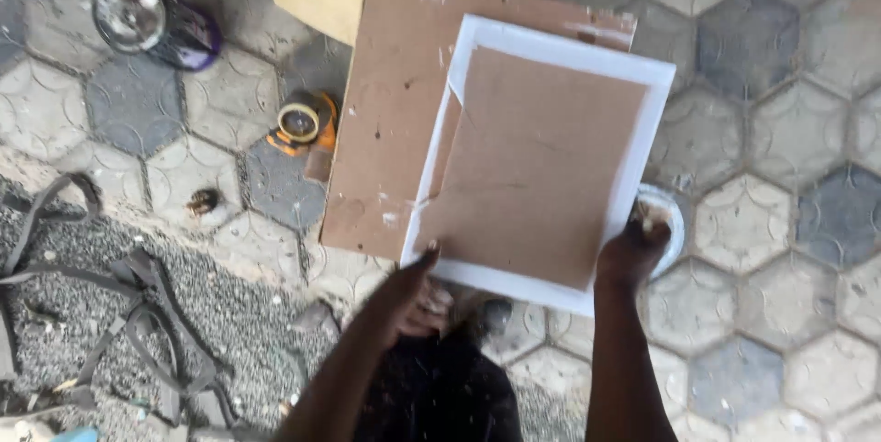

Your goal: The person paints a rectangular white wooden board with white paint using a round brush. They dip the brush into a paint bucket, apply paint to the board's surface and edges, flip the board to paint the other side, and place the finished board on a wooden rack.

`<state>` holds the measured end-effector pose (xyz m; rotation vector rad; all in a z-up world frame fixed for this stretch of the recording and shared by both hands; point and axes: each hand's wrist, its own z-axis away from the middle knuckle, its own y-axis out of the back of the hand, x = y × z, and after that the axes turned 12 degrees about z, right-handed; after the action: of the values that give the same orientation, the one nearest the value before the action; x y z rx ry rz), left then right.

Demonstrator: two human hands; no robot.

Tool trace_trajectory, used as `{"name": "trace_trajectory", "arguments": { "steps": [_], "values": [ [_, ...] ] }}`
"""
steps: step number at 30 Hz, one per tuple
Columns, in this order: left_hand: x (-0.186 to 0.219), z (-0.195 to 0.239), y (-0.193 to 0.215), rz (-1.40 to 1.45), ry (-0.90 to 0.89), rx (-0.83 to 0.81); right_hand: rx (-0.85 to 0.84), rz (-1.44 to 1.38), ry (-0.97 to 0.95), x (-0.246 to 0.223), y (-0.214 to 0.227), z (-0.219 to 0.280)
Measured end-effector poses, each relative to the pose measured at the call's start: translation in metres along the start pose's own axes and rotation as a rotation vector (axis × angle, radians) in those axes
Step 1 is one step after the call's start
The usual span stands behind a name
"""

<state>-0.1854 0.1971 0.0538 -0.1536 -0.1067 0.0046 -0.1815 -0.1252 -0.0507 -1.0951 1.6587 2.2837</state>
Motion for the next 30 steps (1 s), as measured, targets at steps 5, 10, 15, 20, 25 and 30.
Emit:
{"name": "trace_trajectory", "arguments": {
  "steps": [5,10,15,20,25,30],
  "values": [
    [0.071,-0.008,0.031,-0.381,-0.346,0.441,-0.049,0.094,-0.043,-0.024,0.007,-0.001],
    [0.137,-0.027,0.022,-0.439,-0.659,0.481,-0.116,0.226,0.017,-0.040,0.000,-0.044],
    [0.183,-0.095,0.030,0.145,-0.770,0.186,-0.161,0.254,-0.064,-0.051,-0.014,-0.078],
    [0.186,-0.057,0.016,0.089,-0.785,0.192,-0.147,0.152,-0.056,-0.082,0.011,-0.039],
    [0.169,-0.057,0.018,0.073,-0.782,0.211,-0.101,0.103,-0.054,-0.061,0.008,-0.013],
    [0.155,-0.105,0.039,-0.118,-0.759,0.323,-0.054,0.044,-0.095,-0.063,0.018,0.017]
  ]
}}
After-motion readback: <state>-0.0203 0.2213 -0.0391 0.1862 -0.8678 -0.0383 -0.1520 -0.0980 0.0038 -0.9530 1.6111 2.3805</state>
